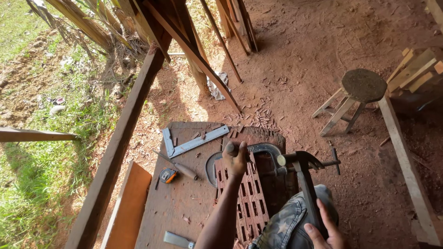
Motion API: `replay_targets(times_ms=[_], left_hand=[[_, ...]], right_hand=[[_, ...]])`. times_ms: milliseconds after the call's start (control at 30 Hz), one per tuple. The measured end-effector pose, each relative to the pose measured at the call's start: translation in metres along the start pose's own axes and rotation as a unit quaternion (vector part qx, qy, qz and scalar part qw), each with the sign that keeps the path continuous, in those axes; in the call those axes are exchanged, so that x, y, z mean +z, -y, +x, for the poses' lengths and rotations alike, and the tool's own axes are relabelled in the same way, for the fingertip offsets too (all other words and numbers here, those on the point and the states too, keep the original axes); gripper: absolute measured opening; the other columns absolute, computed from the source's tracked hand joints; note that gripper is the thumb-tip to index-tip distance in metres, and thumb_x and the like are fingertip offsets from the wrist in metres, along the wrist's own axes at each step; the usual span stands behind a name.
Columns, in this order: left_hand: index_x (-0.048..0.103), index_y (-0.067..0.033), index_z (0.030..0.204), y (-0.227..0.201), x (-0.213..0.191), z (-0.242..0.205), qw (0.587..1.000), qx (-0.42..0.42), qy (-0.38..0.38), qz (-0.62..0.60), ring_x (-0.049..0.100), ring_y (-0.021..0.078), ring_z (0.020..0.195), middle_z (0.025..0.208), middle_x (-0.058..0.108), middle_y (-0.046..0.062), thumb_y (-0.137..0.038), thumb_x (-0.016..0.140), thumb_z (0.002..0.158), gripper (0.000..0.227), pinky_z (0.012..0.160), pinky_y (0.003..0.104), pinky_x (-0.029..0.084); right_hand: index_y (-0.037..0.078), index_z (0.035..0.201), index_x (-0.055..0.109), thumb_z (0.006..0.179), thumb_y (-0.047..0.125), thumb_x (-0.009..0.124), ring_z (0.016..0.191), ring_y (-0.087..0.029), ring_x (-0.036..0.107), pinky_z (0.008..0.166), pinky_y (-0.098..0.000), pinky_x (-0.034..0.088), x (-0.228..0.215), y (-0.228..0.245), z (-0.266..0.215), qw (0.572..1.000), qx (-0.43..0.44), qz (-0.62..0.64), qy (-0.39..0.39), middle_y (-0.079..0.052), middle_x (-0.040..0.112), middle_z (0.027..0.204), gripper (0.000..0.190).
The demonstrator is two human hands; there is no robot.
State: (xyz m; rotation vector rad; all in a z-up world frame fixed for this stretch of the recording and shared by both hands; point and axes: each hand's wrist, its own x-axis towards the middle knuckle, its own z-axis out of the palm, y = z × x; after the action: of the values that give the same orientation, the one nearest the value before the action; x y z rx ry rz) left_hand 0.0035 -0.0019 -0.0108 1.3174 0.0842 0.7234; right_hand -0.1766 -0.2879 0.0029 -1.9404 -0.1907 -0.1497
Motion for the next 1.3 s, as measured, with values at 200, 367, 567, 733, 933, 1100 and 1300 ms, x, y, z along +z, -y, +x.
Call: replay_targets(times_ms=[200,367,567,733,933,1100,1300], left_hand=[[0.057,-0.0108,0.077,0.017,-0.007,-0.001,1.000,-0.005,0.006,0.015,0.060,0.0116,0.045,0.056,0.060,0.000,-0.029,0.073,0.095,0.030,0.040,0.025,0.049],[0.056,-0.0126,0.074,0.020,-0.002,-0.006,0.998,0.049,-0.001,0.040,0.052,0.0096,0.041,0.055,0.056,-0.003,-0.036,0.070,0.096,0.035,0.038,0.024,0.044],[0.054,-0.0130,0.073,0.031,0.003,-0.016,0.993,0.099,0.029,0.061,0.044,0.0094,0.042,0.056,0.053,-0.003,-0.043,0.067,0.097,0.040,0.038,0.024,0.040],[0.055,-0.0133,0.071,0.042,0.002,-0.021,0.988,0.121,0.023,0.093,0.044,0.0085,0.043,0.055,0.055,-0.003,-0.037,0.070,0.092,0.035,0.038,0.025,0.041],[0.044,-0.0195,0.072,0.080,-0.010,-0.033,0.993,-0.016,0.099,-0.061,0.039,0.0087,0.044,0.056,0.045,-0.005,-0.045,0.059,0.096,0.038,0.042,0.022,0.038],[0.041,-0.0218,0.085,0.103,-0.012,-0.038,0.979,-0.074,0.157,-0.106,0.040,0.0087,0.051,0.067,0.043,-0.006,-0.040,0.052,0.098,0.024,0.049,0.018,0.043],[0.063,-0.0016,0.113,0.072,-0.006,-0.031,0.979,0.113,0.127,0.109,0.053,0.0136,0.067,0.092,0.061,0.006,-0.011,0.061,0.092,0.023,0.059,0.020,0.046]], right_hand=[[-0.004,0.147,0.047,0.080,0.009,0.068,0.146,-0.030,0.048,0.119,-0.0443,0.040,-0.004,-0.005,0.000,0.999,0.003,0.020,0.031,-0.022,0.048,0.158,0.071],[-0.002,0.150,0.045,0.080,0.009,0.068,0.141,-0.026,0.054,0.117,-0.0413,0.041,-0.003,-0.001,-0.003,0.996,0.049,0.062,0.031,-0.020,0.050,0.157,0.075],[0.000,0.152,0.045,0.083,0.021,0.064,0.124,-0.029,0.067,0.106,-0.0398,0.048,0.006,-0.027,-0.014,0.996,0.029,-0.083,0.021,-0.024,0.060,0.145,0.074],[0.012,0.145,0.052,0.077,0.025,0.076,0.080,-0.022,0.077,0.076,-0.0346,0.062,-0.001,0.020,0.007,0.974,-0.084,-0.206,-0.042,-0.012,0.076,0.100,0.073],[0.023,0.150,0.034,0.088,0.034,0.071,0.046,-0.007,0.060,0.039,-0.0281,0.051,0.011,0.052,0.050,0.962,-0.179,-0.142,0.150,0.004,0.068,0.069,0.073],[0.044,0.148,0.046,0.082,0.035,0.074,0.033,-0.013,0.042,0.031,-0.0358,0.035,0.032,0.080,0.058,0.905,-0.075,-0.407,0.095,0.004,0.056,0.060,0.072],[0.023,0.143,0.053,0.090,0.026,0.065,0.038,-0.006,0.048,0.034,-0.0213,0.042,0.016,0.108,0.049,0.968,-0.177,-0.175,-0.004,0.006,0.065,0.060,0.055]])
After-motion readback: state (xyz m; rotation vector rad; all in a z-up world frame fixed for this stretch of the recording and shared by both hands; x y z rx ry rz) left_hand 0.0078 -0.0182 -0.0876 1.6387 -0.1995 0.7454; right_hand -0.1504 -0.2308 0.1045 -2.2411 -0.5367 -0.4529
